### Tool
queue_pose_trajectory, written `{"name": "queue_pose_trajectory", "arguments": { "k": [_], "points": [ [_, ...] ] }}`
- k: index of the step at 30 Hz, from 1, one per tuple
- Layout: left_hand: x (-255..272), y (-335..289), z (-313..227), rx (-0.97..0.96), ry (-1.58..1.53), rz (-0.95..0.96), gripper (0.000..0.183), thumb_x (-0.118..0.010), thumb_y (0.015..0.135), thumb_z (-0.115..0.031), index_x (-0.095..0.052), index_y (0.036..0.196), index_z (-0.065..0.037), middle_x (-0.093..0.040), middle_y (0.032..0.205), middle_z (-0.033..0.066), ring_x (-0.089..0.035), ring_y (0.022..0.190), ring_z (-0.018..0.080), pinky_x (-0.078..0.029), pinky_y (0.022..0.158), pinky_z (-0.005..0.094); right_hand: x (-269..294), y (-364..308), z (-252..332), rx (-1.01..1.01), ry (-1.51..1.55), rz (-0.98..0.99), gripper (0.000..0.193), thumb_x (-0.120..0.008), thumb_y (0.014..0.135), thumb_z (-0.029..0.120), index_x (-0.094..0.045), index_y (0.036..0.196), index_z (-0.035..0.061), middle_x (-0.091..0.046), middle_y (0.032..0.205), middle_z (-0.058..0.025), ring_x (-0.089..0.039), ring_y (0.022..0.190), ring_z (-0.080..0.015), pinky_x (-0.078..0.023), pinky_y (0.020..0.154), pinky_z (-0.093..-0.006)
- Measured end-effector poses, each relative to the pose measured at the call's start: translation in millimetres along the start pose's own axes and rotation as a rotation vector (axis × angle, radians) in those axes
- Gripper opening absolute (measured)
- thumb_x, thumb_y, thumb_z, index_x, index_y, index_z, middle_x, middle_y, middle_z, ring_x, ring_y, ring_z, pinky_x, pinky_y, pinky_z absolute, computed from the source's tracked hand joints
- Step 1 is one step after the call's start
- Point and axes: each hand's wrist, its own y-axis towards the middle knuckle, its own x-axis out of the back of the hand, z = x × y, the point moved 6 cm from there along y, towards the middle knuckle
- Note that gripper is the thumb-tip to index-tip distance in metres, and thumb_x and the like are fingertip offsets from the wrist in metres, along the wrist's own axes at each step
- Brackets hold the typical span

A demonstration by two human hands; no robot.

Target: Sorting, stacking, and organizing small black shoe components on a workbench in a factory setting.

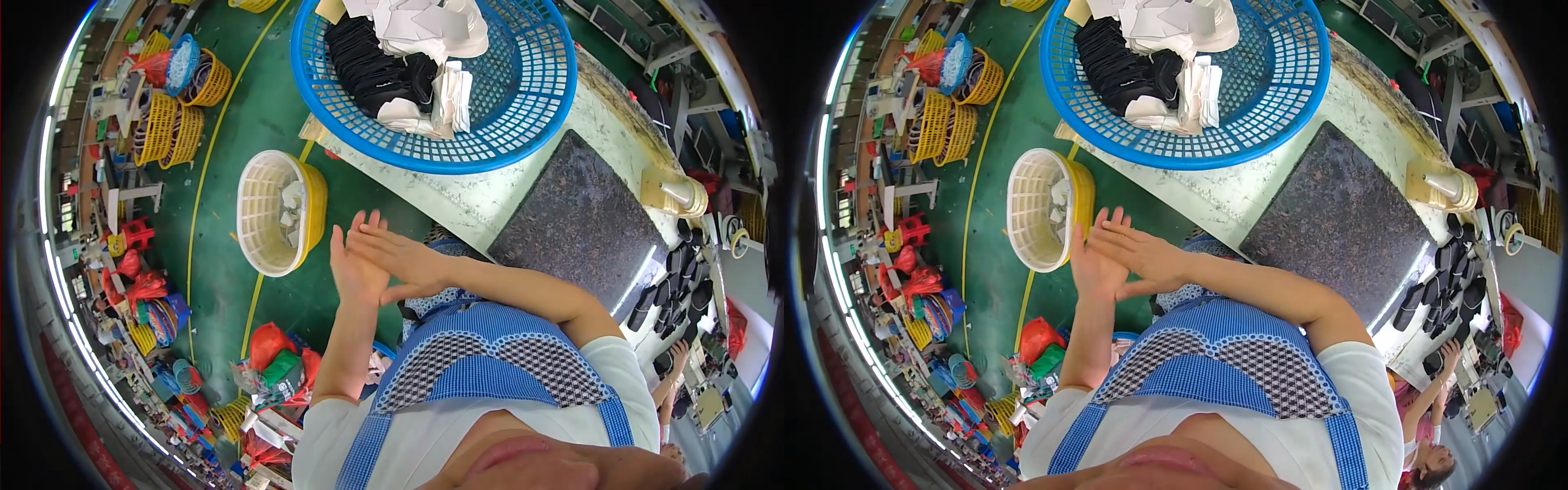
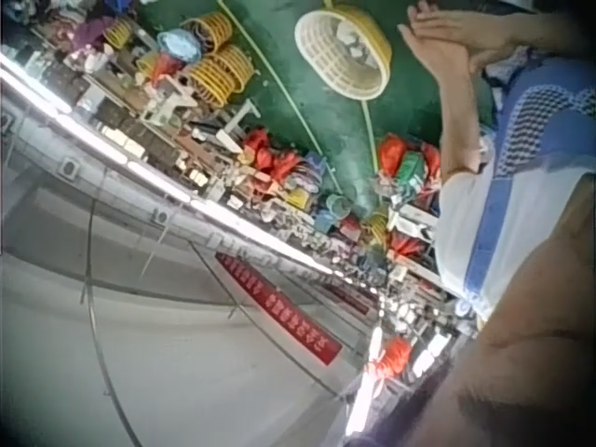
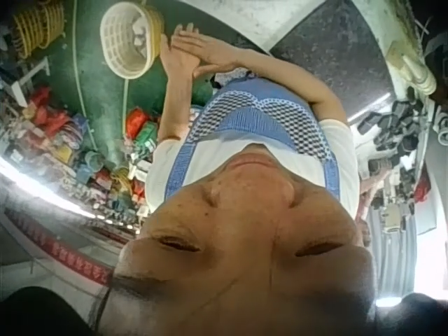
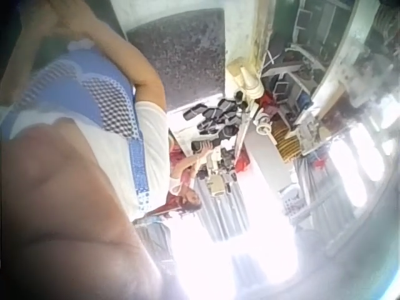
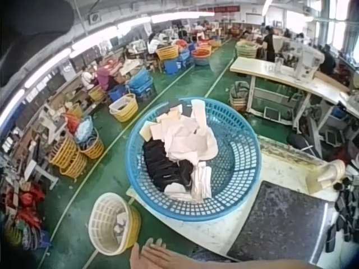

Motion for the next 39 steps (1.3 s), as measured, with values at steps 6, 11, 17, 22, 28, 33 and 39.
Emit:
{"name": "queue_pose_trajectory", "arguments": {
  "k": [6, 11, 17, 22, 28, 33, 39],
  "points": [
    [-89, -21, -43, -1.186, 1.275, 0.416, 0.054, -0.042, 0.103, -0.042, -0.05, 0.139, -0.003, -0.045, 0.15, 0.019, -0.041, 0.14, 0.032, -0.028, 0.118, 0.049, -35, -10, -55, -0.924, 1.418, -0.135, 0.084, -0.038, 0.1, 0.066, -0.034, 0.153, 0.0013, -0.032, 0.157, -0.0158, -0.034, 0.144, -0.0258, -0.028, 0.118, -0.0413],
    [-65, 37, -72, -1.222, 1.853, 0.621, 0.045, -0.061, 0.095, -0.038, -0.064, 0.123, -0.003, -0.063, 0.128, 0.0165, -0.057, 0.122, 0.036, -0.042, 0.106, 0.0493, 90, 30, 5, -0.62, 1.038, -0.169, 0.049, -0.06, 0.098, 0.039, -0.058, 0.132, 0.0035, -0.067, 0.124, -0.0076, -0.061, 0.117, -0.0175, -0.052, 0.095, -0.0325],
    [-202, 85, -42, -1.501, 1.874, 0.825, 0.022, -0.068, 0.084, -0.012, -0.067, 0.106, -0.008, -0.059, 0.134, 0.0161, -0.052, 0.128, 0.0341, -0.037, 0.111, 0.0532, 256, 11, -117, -0.241, -0.852, -0.574, 0.033, -0.069, 0.075, 0.014, -0.067, 0.107, 0.006, -0.07, 0.105, -0.0131, -0.06, 0.115, -0.0347, -0.047, 0.101, -0.0475],
    [-210, 153, -52, -1.671, 2.232, 0.628, 0.017, -0.065, 0.081, -0.006, -0.065, 0.097, -0.009, -0.046, 0.146, 0.0194, -0.031, 0.145, 0.0387, -0.019, 0.118, 0.0634, 266, -31, -149, -0.422, -0.819, -0.154, 0.027, -0.076, 0.074, 0.029, -0.066, 0.063, 0.0071, -0.066, 0.081, -0.012, -0.061, 0.102, -0.0314, -0.042, 0.108, -0.0467],
    [-218, 168, -54, -1.502, 2.419, 0.581, 0.042, -0.084, 0.071, -0.012, -0.059, 0.104, -0.013, -0.042, 0.15, 0.0151, -0.031, 0.146, 0.0354, -0.023, 0.118, 0.0584, 267, 58, -177, -0.248, -0.755, -0.263, 0.06, -0.082, 0.067, 0.017, -0.06, 0.12, 0.0057, -0.059, 0.12, -0.0135, -0.056, 0.113, -0.0332, -0.048, 0.096, -0.0431],
    [-207, 175, -64, -1.424, 2.346, 0.534, 0.042, -0.085, 0.071, -0.014, -0.055, 0.101, -0.014, -0.047, 0.144, 0.013, -0.042, 0.138, 0.0345, -0.035, 0.11, 0.0538, 248, 69, -199, -0.452, -0.789, 0.101, 0.069, -0.086, 0.063, 0.017, -0.056, 0.124, 0.0056, -0.055, 0.125, -0.0136, -0.052, 0.12, -0.0369, -0.045, 0.101, -0.045],
    [-212, 170, -65, -1.42, 2.333, 0.538, 0.044, -0.085, 0.07, -0.012, -0.056, 0.104, -0.014, -0.047, 0.143, 0.0124, -0.043, 0.137, 0.0344, -0.04, 0.105, 0.0525, 263, -10, -190, -0.572, -0.179, -0.598, 0.053, -0.085, 0.067, 0.011, -0.058, 0.113, 0.0047, -0.066, 0.106, -0.0153, -0.066, 0.099, -0.0347, -0.052, 0.087, -0.0398]
  ]
}}
